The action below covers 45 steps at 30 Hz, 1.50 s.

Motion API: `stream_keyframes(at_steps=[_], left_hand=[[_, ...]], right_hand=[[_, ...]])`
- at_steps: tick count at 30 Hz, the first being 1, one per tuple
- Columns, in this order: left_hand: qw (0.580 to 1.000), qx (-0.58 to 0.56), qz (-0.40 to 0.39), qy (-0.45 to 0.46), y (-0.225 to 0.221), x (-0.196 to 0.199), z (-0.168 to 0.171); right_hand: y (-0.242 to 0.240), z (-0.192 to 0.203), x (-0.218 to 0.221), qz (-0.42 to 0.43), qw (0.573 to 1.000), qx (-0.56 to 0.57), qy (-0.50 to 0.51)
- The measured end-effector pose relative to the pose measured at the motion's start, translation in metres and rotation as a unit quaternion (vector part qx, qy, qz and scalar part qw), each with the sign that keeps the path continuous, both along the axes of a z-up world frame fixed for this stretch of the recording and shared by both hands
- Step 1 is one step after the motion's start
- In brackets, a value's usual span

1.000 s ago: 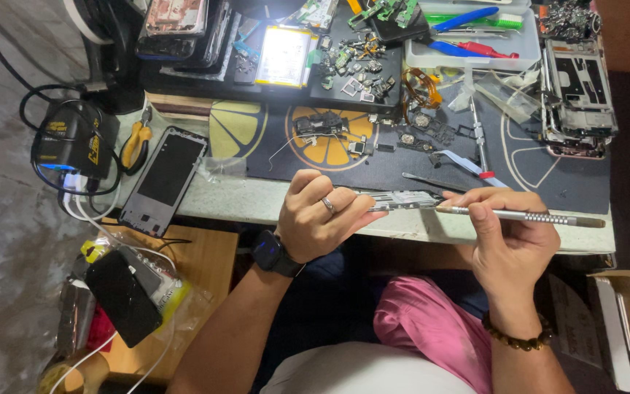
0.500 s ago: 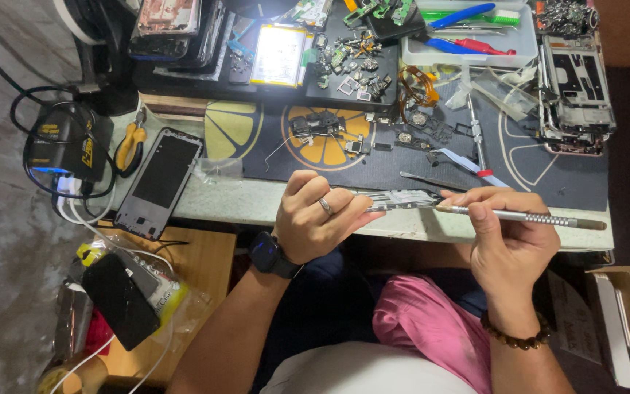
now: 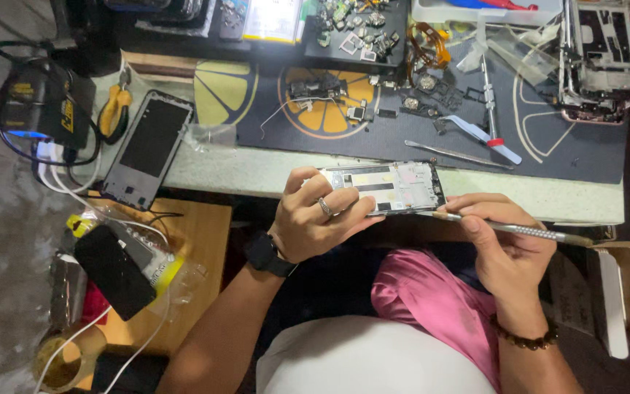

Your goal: The person uses a precision screwdriver to remove screws from a disassembled smartphone chassis. They then use tweezers to lift and remove small internal components and connectors from the device frame.

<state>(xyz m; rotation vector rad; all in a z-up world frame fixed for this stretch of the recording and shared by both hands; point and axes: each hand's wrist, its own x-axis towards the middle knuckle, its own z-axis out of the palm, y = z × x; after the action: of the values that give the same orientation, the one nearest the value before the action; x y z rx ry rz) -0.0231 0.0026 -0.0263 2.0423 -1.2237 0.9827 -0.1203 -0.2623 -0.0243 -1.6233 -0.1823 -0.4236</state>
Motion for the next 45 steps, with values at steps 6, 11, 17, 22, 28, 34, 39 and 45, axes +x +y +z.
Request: stream_keyframes(at_steps=[6,11,17,22,28,34,39,45], left_hand=[[1.000,0.010,0.005,0.012,0.002,-0.006,-0.013],[0.999,0.005,0.013,0.029,0.002,-0.008,-0.020],[0.998,0.015,0.036,0.045,-0.003,-0.008,-0.020],[0.994,0.026,0.077,0.072,-0.007,-0.010,-0.010],[0.980,-0.048,0.063,0.184,-0.015,-0.014,0.007],[0.868,-0.291,0.008,0.403,-0.018,-0.006,0.014],[0.817,-0.390,-0.036,0.423,0.016,0.056,0.030],[0.774,-0.402,-0.081,0.483,0.013,0.056,0.039]], right_hand=[[-0.004,-0.011,-0.002,0.005,1.000,0.003,0.023],[-0.003,-0.018,0.001,-0.052,0.997,0.035,0.047],[0.000,-0.019,0.005,-0.076,0.993,0.060,0.065],[-0.002,-0.017,0.008,-0.095,0.995,0.001,0.022],[0.003,-0.002,0.015,-0.091,0.983,0.025,0.154],[0.025,0.018,0.014,-0.101,0.938,-0.306,0.125],[0.038,0.018,0.017,-0.108,0.948,-0.292,0.072],[0.031,0.018,0.020,-0.080,0.949,-0.277,0.132]])
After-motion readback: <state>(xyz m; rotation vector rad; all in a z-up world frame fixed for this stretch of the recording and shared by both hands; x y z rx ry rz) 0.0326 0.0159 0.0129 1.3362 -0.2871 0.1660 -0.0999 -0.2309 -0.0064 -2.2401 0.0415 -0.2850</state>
